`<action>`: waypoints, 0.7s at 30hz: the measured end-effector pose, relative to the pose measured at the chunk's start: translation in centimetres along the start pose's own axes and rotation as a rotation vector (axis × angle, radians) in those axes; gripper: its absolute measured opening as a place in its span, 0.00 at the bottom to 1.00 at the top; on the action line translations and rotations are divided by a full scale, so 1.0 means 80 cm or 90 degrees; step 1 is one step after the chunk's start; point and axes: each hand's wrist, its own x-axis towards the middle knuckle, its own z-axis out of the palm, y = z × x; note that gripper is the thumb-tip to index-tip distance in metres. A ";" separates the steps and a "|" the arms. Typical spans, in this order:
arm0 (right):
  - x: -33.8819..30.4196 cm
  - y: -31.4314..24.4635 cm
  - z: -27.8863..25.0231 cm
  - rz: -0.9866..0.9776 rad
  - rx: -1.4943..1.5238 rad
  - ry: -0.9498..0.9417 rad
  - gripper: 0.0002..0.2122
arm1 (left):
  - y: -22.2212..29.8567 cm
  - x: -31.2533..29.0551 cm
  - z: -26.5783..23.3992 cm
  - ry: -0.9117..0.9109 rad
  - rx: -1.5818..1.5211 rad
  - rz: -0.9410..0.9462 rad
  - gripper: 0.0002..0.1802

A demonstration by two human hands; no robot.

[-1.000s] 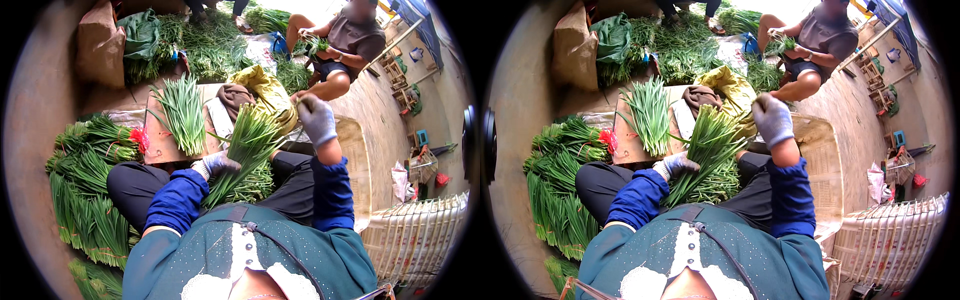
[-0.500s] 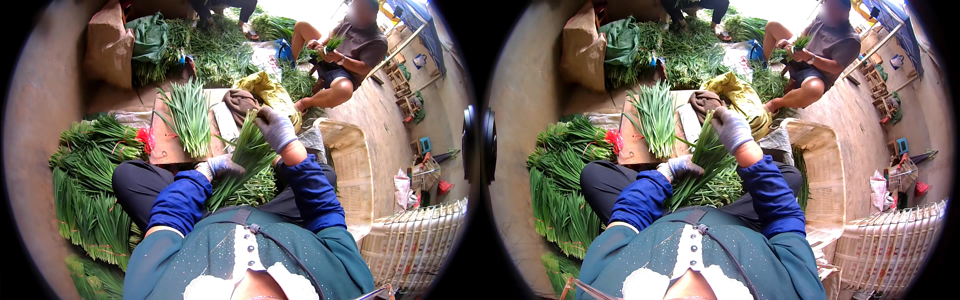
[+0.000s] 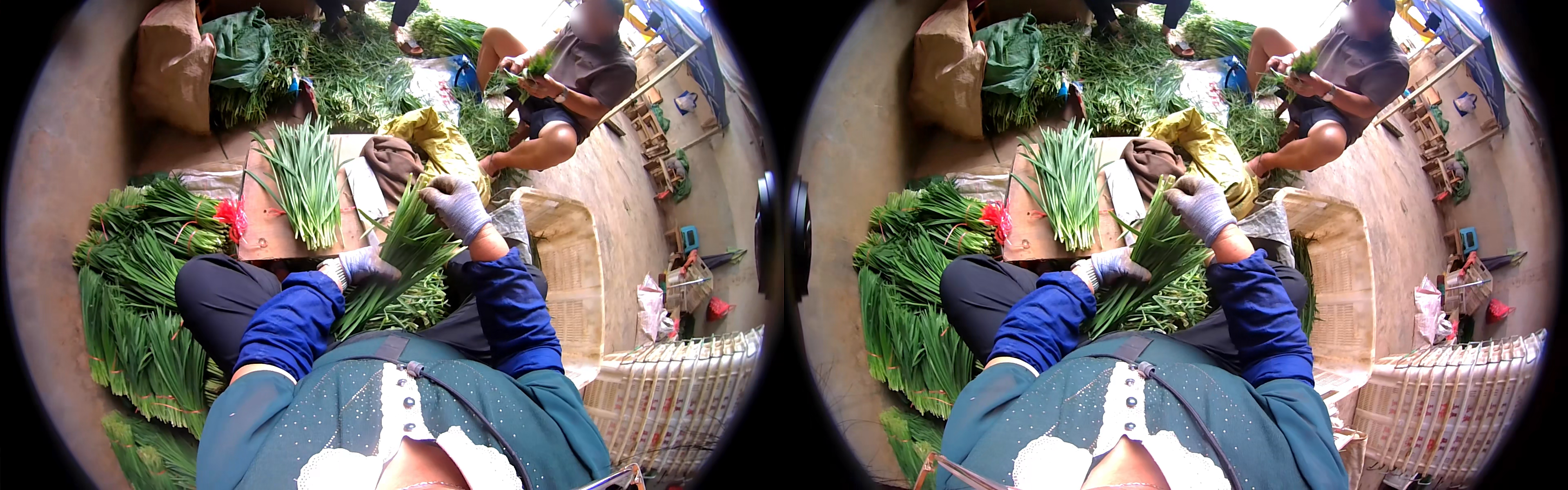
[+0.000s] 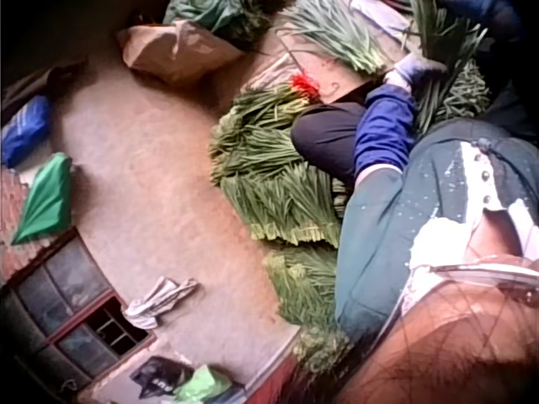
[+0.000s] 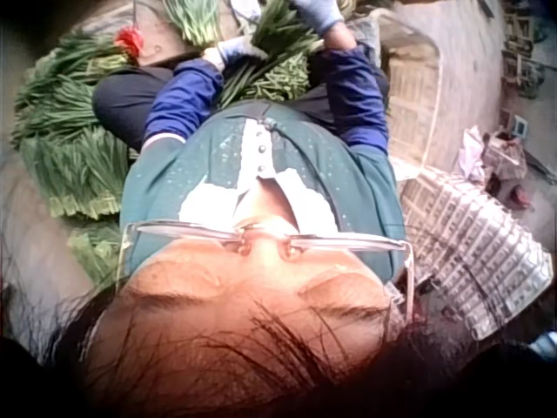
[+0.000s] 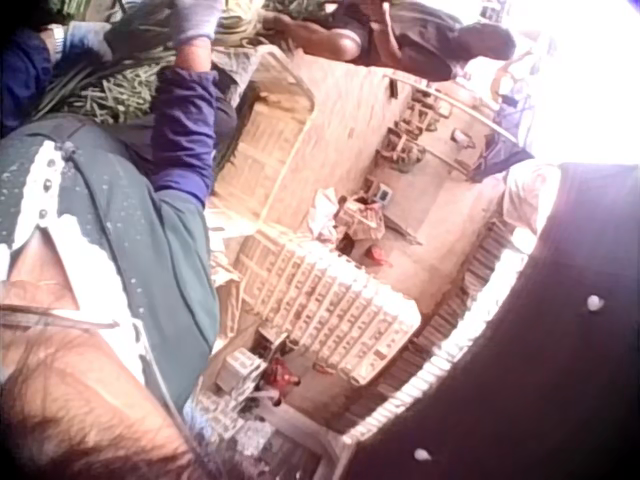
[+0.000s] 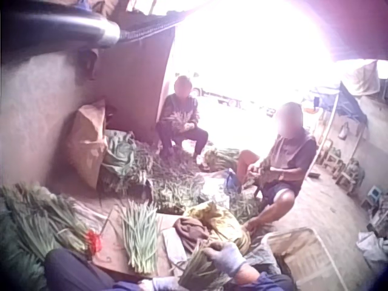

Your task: The person gathers stalks of green leaves, aligns them into a bunch, and secures the bundle with a red tie while using a knife on a wooden block to trim the stems.

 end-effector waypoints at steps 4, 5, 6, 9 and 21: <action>-0.021 -0.023 -0.045 -0.017 0.163 0.125 0.09 | 0.007 -0.005 -0.003 -0.014 -0.037 -0.004 0.28; -0.030 -0.022 -0.065 -0.046 0.253 0.136 0.09 | 0.018 -0.009 0.003 -0.022 -0.049 0.000 0.28; -0.044 -0.030 -0.080 -0.049 0.214 0.051 0.08 | 0.026 -0.018 0.010 0.030 -0.052 0.019 0.27; -0.088 -0.036 -0.094 -0.221 0.004 -0.303 0.11 | 0.029 -0.016 -0.002 -0.004 -0.008 0.079 0.26; -0.103 0.096 -0.012 -0.016 0.235 0.205 0.30 | 0.046 -0.024 0.023 0.027 0.025 0.179 0.17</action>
